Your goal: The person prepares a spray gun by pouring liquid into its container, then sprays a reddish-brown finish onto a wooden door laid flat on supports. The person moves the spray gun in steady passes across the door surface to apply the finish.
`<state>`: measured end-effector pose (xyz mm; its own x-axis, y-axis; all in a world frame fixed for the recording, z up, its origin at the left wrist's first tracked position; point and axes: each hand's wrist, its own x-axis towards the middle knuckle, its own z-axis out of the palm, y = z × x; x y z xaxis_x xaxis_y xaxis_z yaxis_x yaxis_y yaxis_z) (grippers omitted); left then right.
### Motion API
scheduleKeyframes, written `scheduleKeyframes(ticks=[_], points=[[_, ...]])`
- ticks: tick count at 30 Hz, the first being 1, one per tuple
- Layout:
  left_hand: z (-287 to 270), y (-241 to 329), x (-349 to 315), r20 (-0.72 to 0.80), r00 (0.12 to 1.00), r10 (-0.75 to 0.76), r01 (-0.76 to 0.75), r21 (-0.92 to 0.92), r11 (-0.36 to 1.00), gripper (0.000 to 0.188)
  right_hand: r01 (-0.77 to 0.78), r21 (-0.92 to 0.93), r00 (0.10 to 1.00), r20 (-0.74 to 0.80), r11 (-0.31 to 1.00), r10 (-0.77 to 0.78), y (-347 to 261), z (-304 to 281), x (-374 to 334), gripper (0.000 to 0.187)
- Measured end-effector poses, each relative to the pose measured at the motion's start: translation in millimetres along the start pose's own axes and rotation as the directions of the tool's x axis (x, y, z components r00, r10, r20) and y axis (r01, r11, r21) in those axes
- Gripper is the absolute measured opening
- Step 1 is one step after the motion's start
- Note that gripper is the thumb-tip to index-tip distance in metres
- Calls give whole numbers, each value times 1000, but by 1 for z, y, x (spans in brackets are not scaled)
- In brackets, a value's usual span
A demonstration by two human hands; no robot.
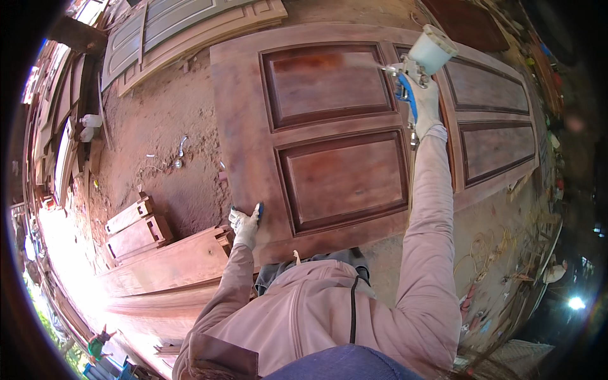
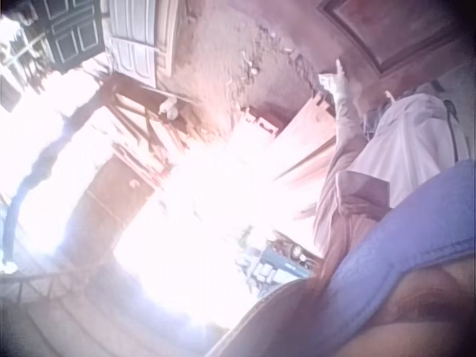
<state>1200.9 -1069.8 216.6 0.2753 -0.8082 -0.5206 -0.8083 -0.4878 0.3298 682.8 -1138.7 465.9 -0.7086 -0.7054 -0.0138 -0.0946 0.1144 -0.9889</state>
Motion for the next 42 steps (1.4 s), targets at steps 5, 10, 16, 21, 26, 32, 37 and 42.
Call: scheduleKeyframes(ticks=[5, 10, 16, 21, 26, 32, 37, 42], points=[[-1, 0, 2, 13, 1000, 17, -17, 57, 998, 121, 229, -509, 925, -153, 830, -349, 12, -22, -2, 24], [-4, 2, 2, 35, 999, 42, -44, 47, 998, 124, 256, -512, 952, -16, 820, -307, 9, -12, -32, 29], [-2, -4, 5, 24, 998, 57, -59, 71, 996, 124, -91, -44, 968, 233, 995, 99, -35, 43, -78, 24], [0, -6, 7, 32, 996, 87, -89, 41, 995, 123, -192, 104, 938, 311, 976, 151, -32, 45, -80, 28], [3, -4, 8, 21, 997, 69, -70, 81, 994, 123, -78, -31, 987, 136, 996, 81, -26, 11, -73, 26], [2, -4, 6, 19, 997, 75, -76, 80, 994, 122, 21, -419, 987, -138, 908, -87, -26, -35, -73, 25], [4, -5, 8, 2, 993, 120, -119, 88, 989, 121, 159, -738, 938, -94, 656, -334, -7, -44, -76, 27], [3, -5, 10, 21, 994, 104, -106, 97, 990, 122, 51, -333, 998, 38, 942, -40, -23, -1, -100, 23]])
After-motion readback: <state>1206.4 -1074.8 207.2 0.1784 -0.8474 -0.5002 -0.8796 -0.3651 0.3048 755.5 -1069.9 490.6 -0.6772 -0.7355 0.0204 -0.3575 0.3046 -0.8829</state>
